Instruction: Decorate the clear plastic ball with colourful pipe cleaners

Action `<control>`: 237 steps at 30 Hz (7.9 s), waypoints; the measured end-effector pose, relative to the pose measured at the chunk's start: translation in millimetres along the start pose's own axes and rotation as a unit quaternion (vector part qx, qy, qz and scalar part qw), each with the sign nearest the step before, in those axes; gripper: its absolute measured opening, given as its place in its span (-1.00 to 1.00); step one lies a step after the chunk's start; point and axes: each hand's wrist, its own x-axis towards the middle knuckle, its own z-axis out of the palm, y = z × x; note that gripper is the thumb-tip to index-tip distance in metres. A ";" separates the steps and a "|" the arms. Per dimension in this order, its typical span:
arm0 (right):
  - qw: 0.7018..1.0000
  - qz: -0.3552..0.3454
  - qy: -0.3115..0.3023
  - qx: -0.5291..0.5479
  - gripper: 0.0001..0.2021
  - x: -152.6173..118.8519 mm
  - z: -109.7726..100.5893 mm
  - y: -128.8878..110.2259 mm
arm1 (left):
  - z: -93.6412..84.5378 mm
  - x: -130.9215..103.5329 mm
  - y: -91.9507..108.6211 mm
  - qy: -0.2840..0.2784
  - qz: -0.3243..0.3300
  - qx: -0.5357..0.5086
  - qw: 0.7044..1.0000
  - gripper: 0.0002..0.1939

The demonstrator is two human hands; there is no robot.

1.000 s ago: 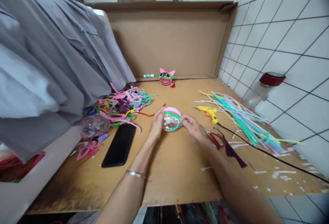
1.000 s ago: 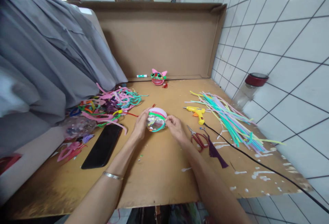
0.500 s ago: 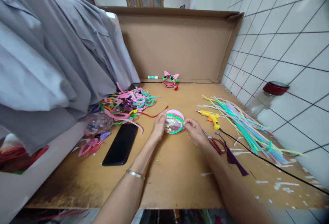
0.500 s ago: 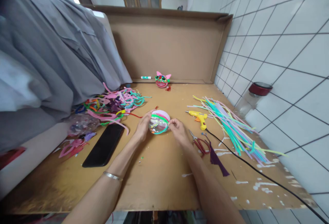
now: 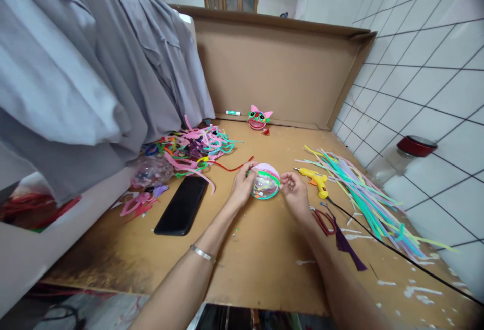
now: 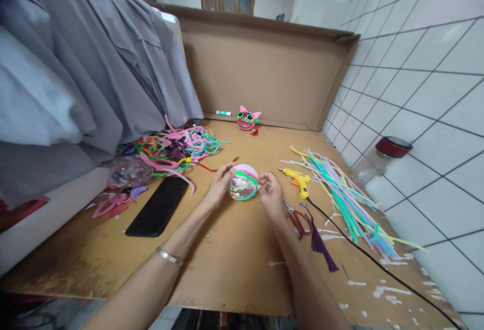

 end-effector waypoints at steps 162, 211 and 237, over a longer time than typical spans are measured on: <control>0.974 0.091 0.116 -0.174 -0.57 0.1 -5.8 -22.5 | -10.5 -1.0 17.4 -0.134 -0.070 -0.108 0.983 -0.71; 0.983 0.026 0.110 -0.148 -0.56 -3.4 -3.5 -21.6 | -10.3 -5.7 22.9 -0.081 0.119 0.119 0.982 -0.76; 0.941 -0.247 0.066 -0.224 -0.82 -20.8 5.5 -34.7 | -3.0 -13.3 27.8 -0.196 0.003 -0.135 0.971 -0.57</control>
